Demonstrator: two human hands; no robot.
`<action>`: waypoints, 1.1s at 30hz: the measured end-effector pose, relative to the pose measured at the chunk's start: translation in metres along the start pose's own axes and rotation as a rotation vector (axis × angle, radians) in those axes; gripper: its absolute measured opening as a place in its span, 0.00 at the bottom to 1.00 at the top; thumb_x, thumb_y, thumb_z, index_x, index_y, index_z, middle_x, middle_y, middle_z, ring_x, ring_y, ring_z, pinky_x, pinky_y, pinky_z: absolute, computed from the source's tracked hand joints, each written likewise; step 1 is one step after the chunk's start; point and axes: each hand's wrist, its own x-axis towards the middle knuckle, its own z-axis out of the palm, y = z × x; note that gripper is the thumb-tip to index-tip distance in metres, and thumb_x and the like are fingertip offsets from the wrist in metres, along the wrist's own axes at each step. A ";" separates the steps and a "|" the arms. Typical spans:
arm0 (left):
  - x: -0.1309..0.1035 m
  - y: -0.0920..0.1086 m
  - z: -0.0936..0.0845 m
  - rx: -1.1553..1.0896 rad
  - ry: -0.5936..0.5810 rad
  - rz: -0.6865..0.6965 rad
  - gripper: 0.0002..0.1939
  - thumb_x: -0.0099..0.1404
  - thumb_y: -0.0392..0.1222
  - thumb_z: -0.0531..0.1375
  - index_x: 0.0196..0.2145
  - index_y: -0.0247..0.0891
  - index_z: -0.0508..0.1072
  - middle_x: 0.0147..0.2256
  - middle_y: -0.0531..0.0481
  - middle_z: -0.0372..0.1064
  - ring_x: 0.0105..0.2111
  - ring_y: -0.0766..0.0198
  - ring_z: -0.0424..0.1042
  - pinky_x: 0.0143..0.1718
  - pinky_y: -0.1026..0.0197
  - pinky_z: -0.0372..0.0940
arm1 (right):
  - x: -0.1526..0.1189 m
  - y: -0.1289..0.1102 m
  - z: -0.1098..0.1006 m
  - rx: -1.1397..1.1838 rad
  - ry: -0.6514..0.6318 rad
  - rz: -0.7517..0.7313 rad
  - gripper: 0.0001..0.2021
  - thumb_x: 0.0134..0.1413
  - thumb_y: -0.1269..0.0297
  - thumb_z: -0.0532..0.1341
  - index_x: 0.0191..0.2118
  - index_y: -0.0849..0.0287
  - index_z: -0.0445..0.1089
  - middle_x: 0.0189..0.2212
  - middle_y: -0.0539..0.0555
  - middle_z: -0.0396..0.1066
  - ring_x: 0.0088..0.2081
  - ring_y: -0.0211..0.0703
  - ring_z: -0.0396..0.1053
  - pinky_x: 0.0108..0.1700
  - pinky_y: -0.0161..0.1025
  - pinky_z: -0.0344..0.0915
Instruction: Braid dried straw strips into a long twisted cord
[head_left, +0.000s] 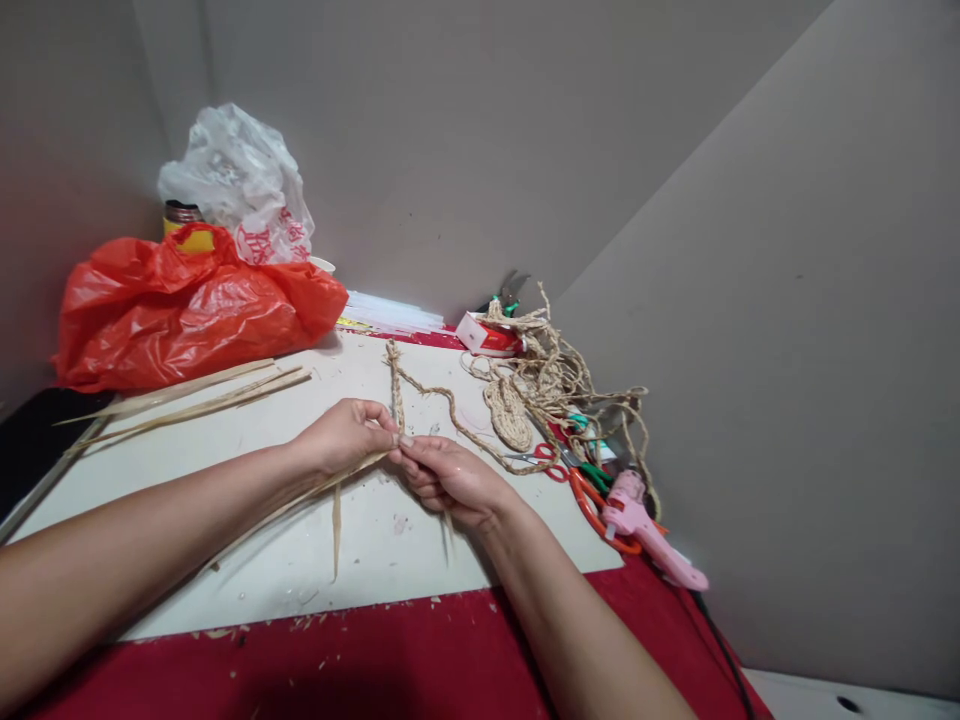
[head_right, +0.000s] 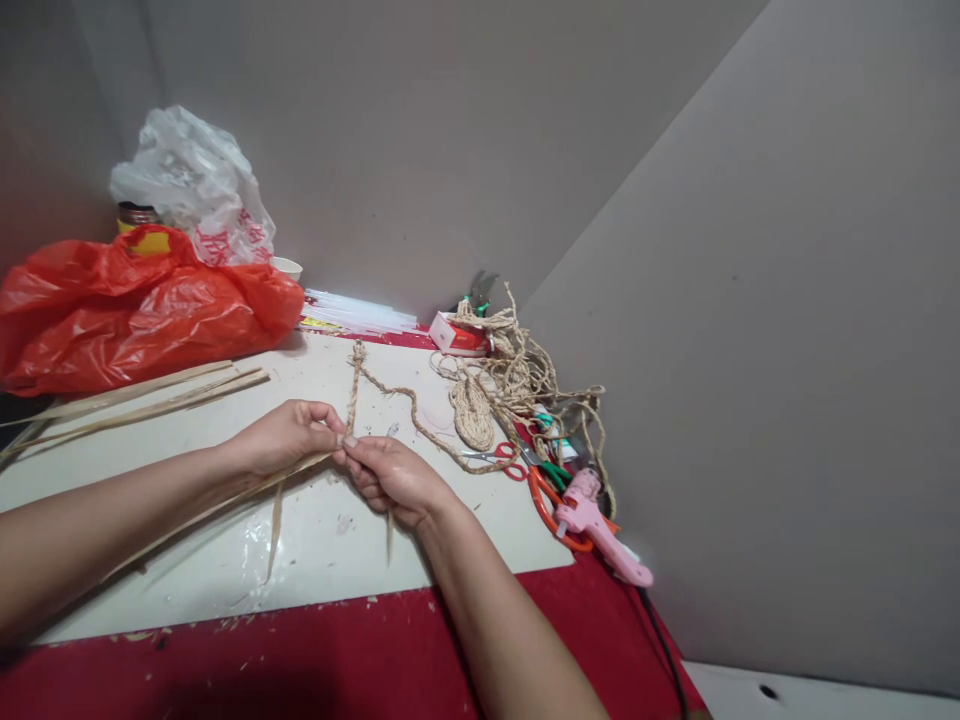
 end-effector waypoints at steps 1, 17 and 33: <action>0.000 0.000 0.000 0.013 0.010 0.007 0.06 0.49 0.35 0.60 0.26 0.37 0.66 0.22 0.53 0.72 0.25 0.66 0.70 0.33 0.63 0.62 | 0.000 0.000 0.000 0.035 -0.017 0.003 0.14 0.52 0.55 0.60 0.26 0.61 0.61 0.14 0.39 0.43 0.16 0.26 0.32 0.14 0.26 0.32; -0.006 0.012 -0.005 0.422 -0.011 0.014 0.11 0.50 0.41 0.57 0.29 0.34 0.75 0.25 0.51 0.72 0.23 0.68 0.64 0.25 0.66 0.56 | 0.001 0.007 0.021 0.137 0.295 -0.069 0.06 0.44 0.65 0.59 0.25 0.63 0.66 0.10 0.38 0.46 0.13 0.25 0.36 0.14 0.27 0.32; -0.022 0.023 0.006 0.880 -0.008 0.139 0.11 0.51 0.36 0.52 0.26 0.37 0.75 0.17 0.54 0.63 0.19 0.68 0.57 0.24 0.65 0.49 | 0.005 0.013 0.033 -0.029 0.461 -0.141 0.07 0.39 0.67 0.55 0.16 0.60 0.61 0.07 0.40 0.47 0.10 0.25 0.39 0.13 0.29 0.33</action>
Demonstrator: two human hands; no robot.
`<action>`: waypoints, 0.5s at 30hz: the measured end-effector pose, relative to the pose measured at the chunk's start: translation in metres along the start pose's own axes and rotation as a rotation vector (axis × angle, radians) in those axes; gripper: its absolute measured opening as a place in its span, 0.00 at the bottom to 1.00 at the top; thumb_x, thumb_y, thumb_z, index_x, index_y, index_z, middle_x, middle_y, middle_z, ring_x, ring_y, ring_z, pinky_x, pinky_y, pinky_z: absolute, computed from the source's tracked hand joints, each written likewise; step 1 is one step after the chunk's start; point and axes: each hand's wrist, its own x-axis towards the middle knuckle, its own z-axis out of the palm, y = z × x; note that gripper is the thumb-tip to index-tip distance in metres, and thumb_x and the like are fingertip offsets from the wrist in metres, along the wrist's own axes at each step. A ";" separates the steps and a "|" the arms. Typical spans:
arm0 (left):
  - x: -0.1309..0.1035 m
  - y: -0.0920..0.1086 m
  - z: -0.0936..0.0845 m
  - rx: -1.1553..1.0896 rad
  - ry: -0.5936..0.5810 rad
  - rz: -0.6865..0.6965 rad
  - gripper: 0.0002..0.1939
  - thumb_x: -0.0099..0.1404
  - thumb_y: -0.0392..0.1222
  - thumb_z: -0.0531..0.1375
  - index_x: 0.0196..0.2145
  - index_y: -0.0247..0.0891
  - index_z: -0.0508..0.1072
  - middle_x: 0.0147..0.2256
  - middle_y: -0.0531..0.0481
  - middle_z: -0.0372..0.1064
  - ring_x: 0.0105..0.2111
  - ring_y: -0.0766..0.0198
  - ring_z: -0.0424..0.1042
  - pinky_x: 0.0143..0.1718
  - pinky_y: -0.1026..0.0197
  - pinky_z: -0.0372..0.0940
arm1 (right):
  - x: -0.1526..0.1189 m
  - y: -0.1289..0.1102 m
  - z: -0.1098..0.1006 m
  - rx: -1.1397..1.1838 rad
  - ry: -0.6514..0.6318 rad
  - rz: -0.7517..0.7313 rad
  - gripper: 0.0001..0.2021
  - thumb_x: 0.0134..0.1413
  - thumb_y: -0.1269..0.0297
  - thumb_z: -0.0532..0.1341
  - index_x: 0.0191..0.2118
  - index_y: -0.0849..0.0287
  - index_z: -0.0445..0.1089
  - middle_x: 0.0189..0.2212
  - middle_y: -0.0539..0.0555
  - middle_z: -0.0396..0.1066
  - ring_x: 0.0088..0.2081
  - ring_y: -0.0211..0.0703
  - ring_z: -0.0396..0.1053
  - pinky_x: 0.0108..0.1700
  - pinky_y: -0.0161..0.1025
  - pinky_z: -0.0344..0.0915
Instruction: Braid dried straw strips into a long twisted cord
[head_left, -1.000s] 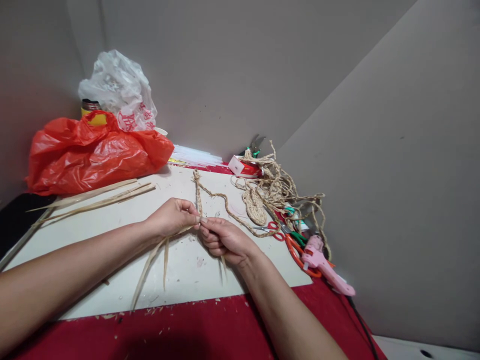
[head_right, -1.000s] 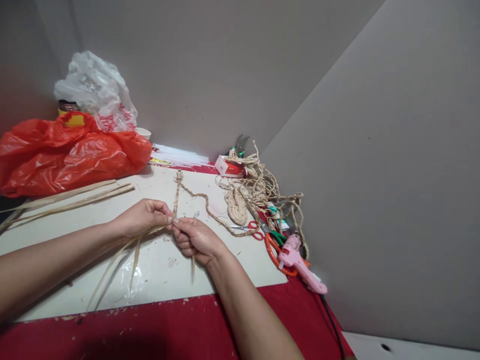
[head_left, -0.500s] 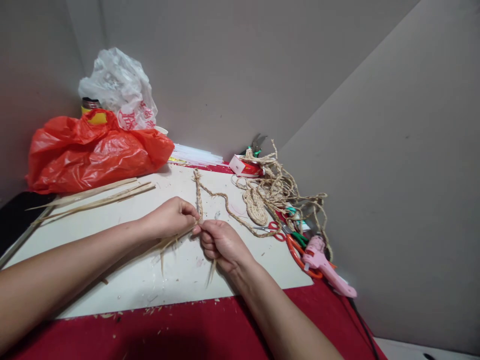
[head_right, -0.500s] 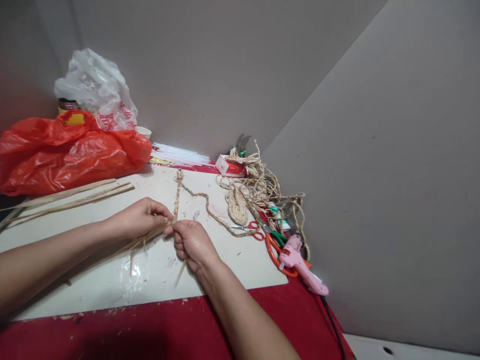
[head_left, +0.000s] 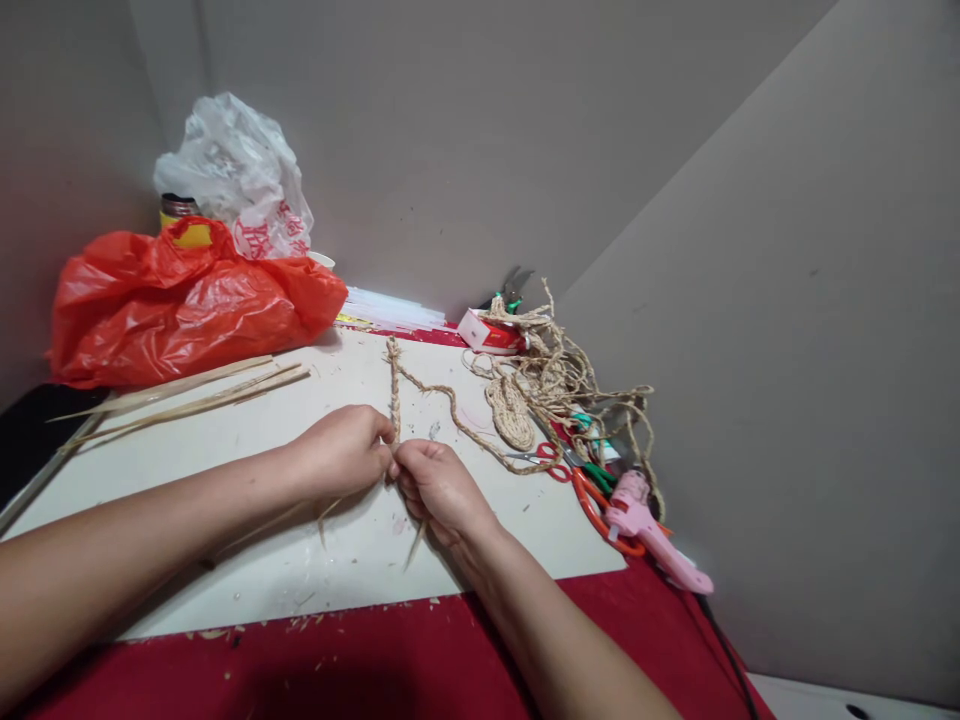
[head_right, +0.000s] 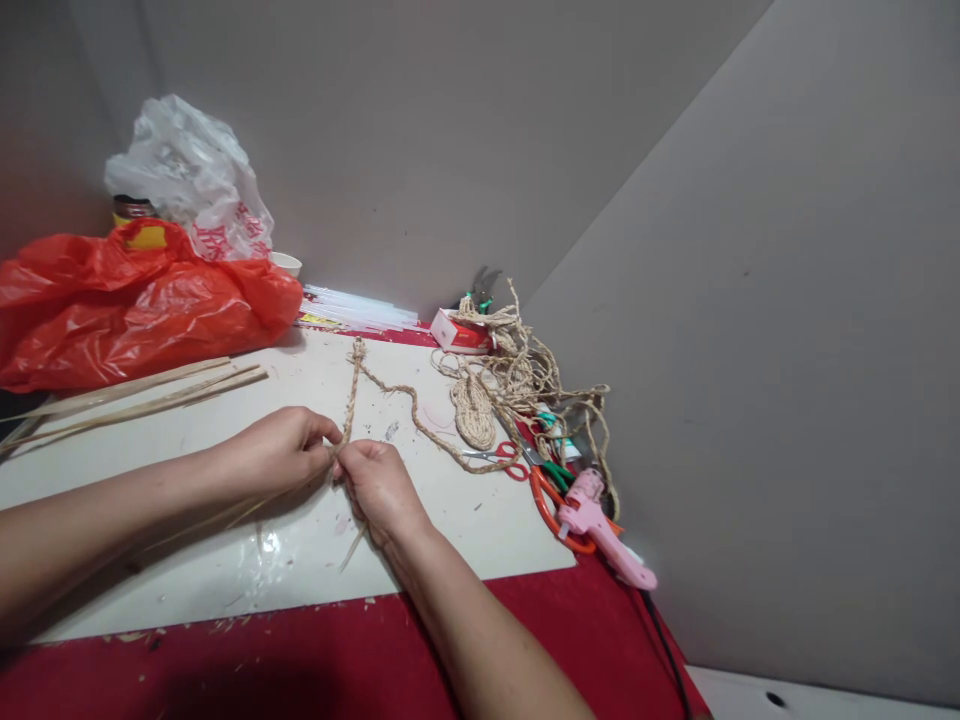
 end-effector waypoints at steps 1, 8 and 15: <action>0.000 -0.001 -0.001 0.021 0.009 0.007 0.12 0.51 0.36 0.52 0.25 0.38 0.76 0.16 0.54 0.63 0.19 0.68 0.57 0.25 0.64 0.49 | 0.000 0.000 0.000 -0.007 -0.002 0.004 0.07 0.39 0.67 0.55 0.16 0.60 0.61 0.07 0.40 0.47 0.10 0.25 0.39 0.13 0.29 0.33; 0.002 0.000 -0.009 -0.046 -0.010 0.013 0.10 0.49 0.36 0.54 0.22 0.38 0.75 0.16 0.54 0.63 0.19 0.68 0.56 0.23 0.65 0.47 | 0.003 -0.001 0.000 -0.017 -0.015 0.002 0.07 0.39 0.68 0.55 0.16 0.60 0.62 0.07 0.40 0.47 0.10 0.25 0.38 0.12 0.29 0.33; -0.005 0.001 0.014 -0.350 -0.161 -0.151 0.17 0.58 0.40 0.49 0.43 0.34 0.68 0.14 0.56 0.61 0.13 0.67 0.59 0.16 0.67 0.50 | 0.002 -0.003 -0.007 0.134 -0.090 0.067 0.14 0.42 0.64 0.58 0.14 0.58 0.53 0.08 0.40 0.48 0.10 0.24 0.38 0.13 0.28 0.34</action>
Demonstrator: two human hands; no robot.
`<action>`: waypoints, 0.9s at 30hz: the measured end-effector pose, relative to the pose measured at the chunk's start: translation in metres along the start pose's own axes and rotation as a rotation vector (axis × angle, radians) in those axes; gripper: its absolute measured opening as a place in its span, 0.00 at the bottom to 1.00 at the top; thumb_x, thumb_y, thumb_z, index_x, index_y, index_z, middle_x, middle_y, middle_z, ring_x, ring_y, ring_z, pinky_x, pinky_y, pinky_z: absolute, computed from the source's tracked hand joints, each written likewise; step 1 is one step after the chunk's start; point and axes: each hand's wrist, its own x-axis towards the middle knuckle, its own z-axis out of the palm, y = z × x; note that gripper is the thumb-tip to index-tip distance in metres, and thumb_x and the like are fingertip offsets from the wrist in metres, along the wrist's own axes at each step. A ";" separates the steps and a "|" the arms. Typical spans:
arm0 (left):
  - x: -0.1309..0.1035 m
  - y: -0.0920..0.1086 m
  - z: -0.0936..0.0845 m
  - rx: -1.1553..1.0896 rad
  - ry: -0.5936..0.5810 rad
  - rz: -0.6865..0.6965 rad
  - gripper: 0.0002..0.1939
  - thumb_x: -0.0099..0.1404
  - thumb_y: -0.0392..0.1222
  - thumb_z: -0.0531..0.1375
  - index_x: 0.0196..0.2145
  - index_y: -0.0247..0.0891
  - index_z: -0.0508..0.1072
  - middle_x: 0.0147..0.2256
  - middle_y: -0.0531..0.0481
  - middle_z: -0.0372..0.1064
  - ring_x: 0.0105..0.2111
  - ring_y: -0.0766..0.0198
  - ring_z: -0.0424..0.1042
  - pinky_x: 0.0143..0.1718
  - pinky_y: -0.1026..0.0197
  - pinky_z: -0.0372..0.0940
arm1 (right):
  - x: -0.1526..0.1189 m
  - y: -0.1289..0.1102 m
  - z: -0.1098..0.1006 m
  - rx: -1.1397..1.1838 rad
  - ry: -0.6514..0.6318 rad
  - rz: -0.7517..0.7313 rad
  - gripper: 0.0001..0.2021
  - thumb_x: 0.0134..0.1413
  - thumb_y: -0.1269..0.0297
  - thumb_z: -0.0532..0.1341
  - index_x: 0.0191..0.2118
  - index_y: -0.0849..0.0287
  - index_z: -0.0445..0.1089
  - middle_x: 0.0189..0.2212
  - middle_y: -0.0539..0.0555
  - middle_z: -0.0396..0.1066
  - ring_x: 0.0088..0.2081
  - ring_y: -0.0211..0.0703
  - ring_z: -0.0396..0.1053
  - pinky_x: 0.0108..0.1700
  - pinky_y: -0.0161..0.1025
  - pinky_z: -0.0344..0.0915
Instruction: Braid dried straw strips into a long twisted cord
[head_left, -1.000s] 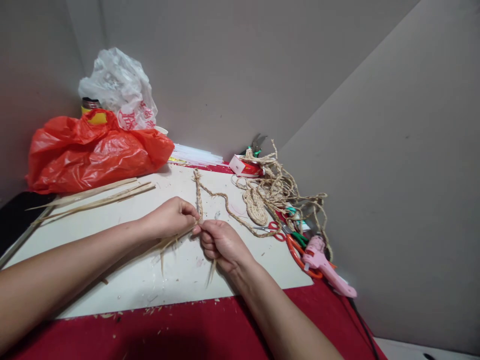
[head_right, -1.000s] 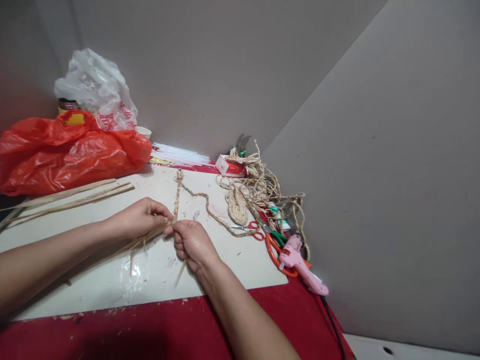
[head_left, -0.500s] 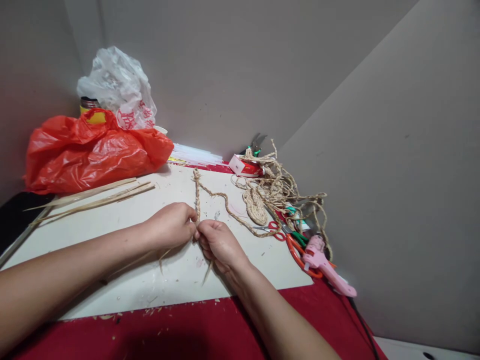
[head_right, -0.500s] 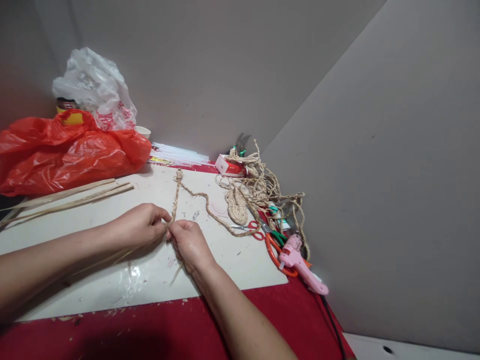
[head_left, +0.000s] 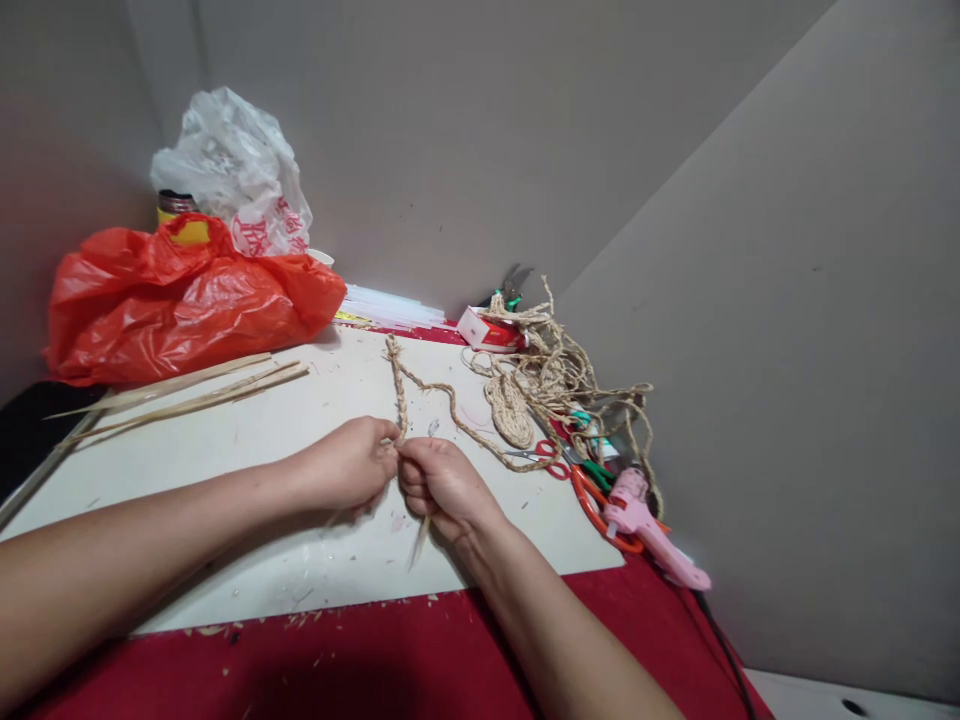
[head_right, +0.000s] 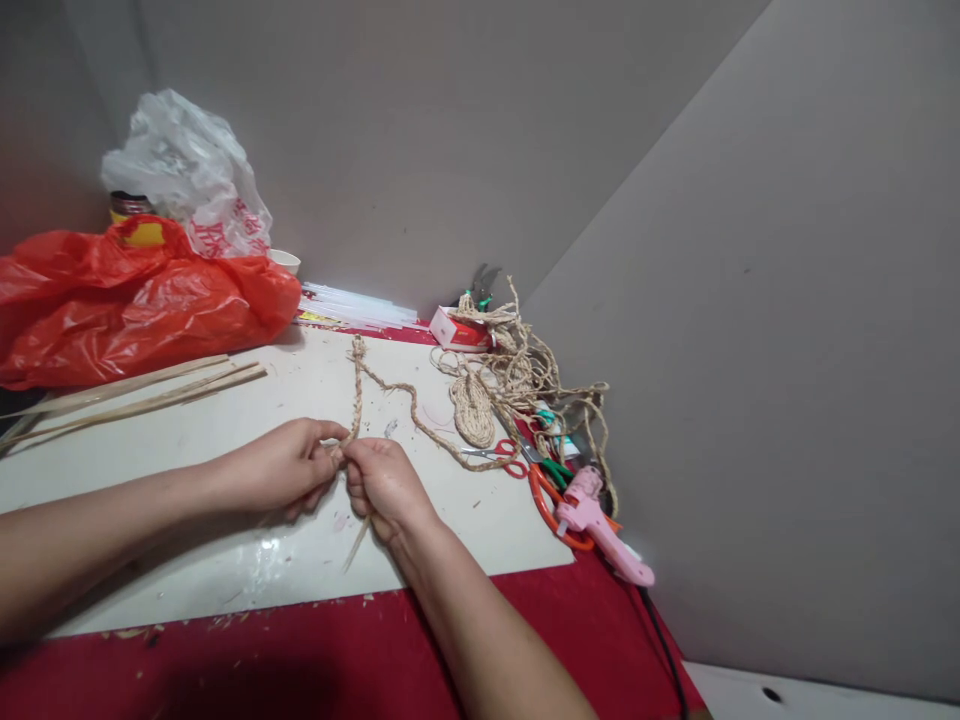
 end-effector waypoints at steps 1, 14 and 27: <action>0.000 -0.003 0.005 -0.020 0.013 0.003 0.17 0.58 0.39 0.49 0.45 0.34 0.66 0.15 0.56 0.62 0.12 0.67 0.60 0.15 0.68 0.51 | 0.000 -0.001 -0.001 0.015 -0.019 0.012 0.14 0.42 0.64 0.59 0.15 0.58 0.53 0.08 0.39 0.48 0.11 0.24 0.38 0.13 0.27 0.34; -0.003 0.004 -0.001 0.111 0.127 0.083 0.12 0.56 0.42 0.53 0.34 0.35 0.72 0.16 0.53 0.65 0.16 0.67 0.63 0.20 0.65 0.54 | -0.001 -0.003 -0.009 0.040 -0.134 0.047 0.14 0.39 0.62 0.65 0.19 0.61 0.58 0.09 0.38 0.45 0.13 0.23 0.35 0.14 0.27 0.32; 0.013 -0.005 0.000 -0.412 -0.120 -0.084 0.07 0.56 0.40 0.53 0.23 0.36 0.64 0.16 0.58 0.55 0.13 0.74 0.49 0.15 0.67 0.46 | 0.001 -0.014 -0.028 -0.047 -0.306 0.095 0.14 0.42 0.60 0.66 0.23 0.63 0.63 0.10 0.37 0.44 0.13 0.23 0.34 0.15 0.27 0.31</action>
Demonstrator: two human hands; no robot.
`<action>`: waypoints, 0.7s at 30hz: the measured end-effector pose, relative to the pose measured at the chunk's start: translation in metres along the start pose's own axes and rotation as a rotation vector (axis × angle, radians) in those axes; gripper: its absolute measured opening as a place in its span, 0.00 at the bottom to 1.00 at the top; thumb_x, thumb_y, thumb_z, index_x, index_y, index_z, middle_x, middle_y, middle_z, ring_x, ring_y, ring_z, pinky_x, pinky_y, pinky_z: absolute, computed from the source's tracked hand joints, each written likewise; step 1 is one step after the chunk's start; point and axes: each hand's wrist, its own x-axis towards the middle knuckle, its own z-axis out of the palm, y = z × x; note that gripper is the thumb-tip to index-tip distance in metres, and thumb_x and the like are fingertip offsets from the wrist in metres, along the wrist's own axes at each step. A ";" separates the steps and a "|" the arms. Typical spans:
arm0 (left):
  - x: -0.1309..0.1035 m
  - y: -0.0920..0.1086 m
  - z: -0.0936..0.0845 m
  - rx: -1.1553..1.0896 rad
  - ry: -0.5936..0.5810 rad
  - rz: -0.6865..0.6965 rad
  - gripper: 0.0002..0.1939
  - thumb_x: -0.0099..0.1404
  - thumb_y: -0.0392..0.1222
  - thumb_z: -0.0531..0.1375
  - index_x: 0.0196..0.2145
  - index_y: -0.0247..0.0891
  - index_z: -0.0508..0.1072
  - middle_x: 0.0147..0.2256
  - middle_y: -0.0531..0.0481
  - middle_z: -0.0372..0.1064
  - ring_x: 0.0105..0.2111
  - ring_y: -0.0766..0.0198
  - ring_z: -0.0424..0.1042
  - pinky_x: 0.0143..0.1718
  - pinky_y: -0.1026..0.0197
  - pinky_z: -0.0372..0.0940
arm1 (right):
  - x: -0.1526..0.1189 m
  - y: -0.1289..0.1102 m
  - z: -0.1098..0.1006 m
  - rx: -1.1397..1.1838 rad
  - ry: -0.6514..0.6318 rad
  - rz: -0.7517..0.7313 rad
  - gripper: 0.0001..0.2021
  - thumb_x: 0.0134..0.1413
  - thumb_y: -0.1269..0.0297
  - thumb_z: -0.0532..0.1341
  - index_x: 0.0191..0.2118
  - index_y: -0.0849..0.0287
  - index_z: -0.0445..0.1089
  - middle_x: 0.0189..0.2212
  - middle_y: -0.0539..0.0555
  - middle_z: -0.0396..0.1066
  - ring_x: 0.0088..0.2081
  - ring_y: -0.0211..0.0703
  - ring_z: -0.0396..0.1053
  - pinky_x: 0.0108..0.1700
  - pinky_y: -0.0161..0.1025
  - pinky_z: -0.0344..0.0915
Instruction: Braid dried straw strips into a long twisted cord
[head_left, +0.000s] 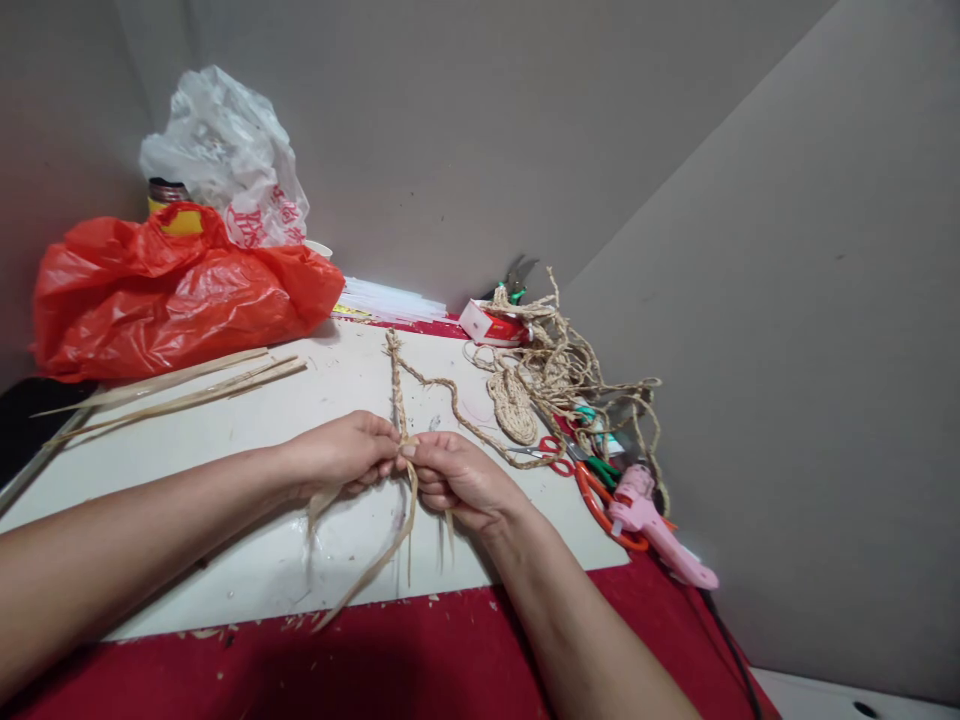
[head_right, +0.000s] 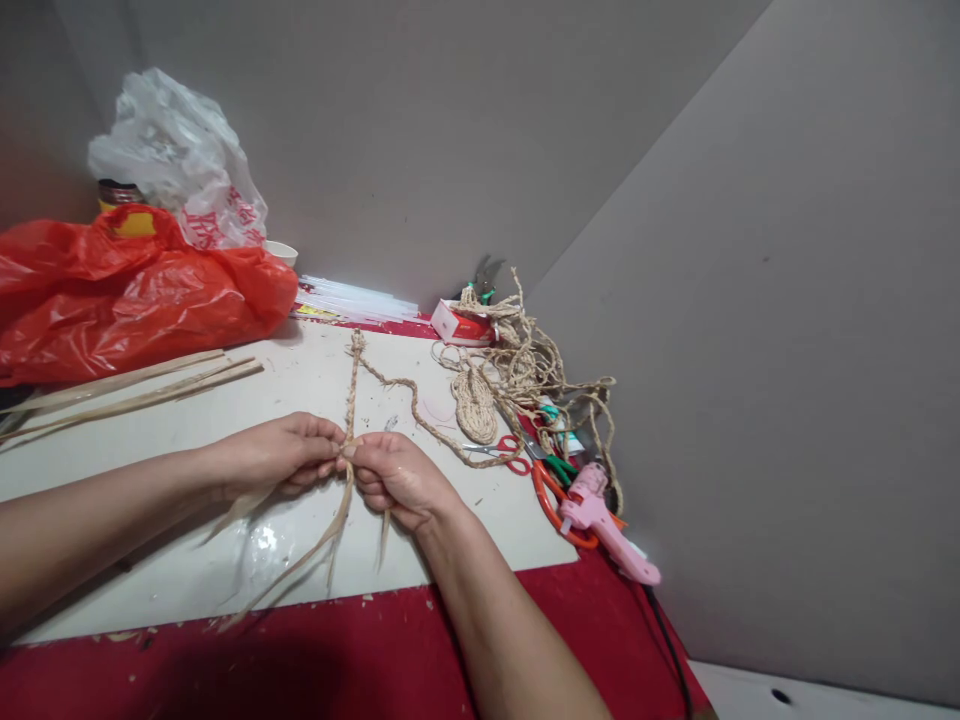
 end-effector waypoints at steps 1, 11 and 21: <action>0.000 0.000 -0.001 0.045 0.022 0.014 0.07 0.56 0.40 0.53 0.23 0.36 0.65 0.15 0.59 0.53 0.13 0.74 0.46 0.15 0.67 0.44 | -0.001 -0.001 -0.001 -0.014 -0.004 0.004 0.14 0.42 0.60 0.67 0.23 0.63 0.63 0.10 0.37 0.44 0.13 0.23 0.34 0.15 0.27 0.31; 0.006 -0.007 -0.004 0.443 0.165 0.230 0.10 0.58 0.41 0.51 0.25 0.36 0.69 0.24 0.52 0.68 0.25 0.67 0.62 0.29 0.66 0.56 | -0.001 -0.001 -0.004 -0.200 0.055 -0.041 0.13 0.44 0.57 0.64 0.24 0.64 0.67 0.09 0.39 0.46 0.12 0.26 0.38 0.15 0.30 0.33; 0.013 -0.011 -0.005 0.302 0.132 0.161 0.08 0.54 0.40 0.51 0.22 0.36 0.65 0.19 0.56 0.58 0.21 0.69 0.55 0.25 0.65 0.52 | -0.001 0.002 -0.007 -0.610 0.173 -0.172 0.12 0.51 0.59 0.58 0.24 0.62 0.64 0.18 0.46 0.55 0.20 0.31 0.47 0.22 0.31 0.44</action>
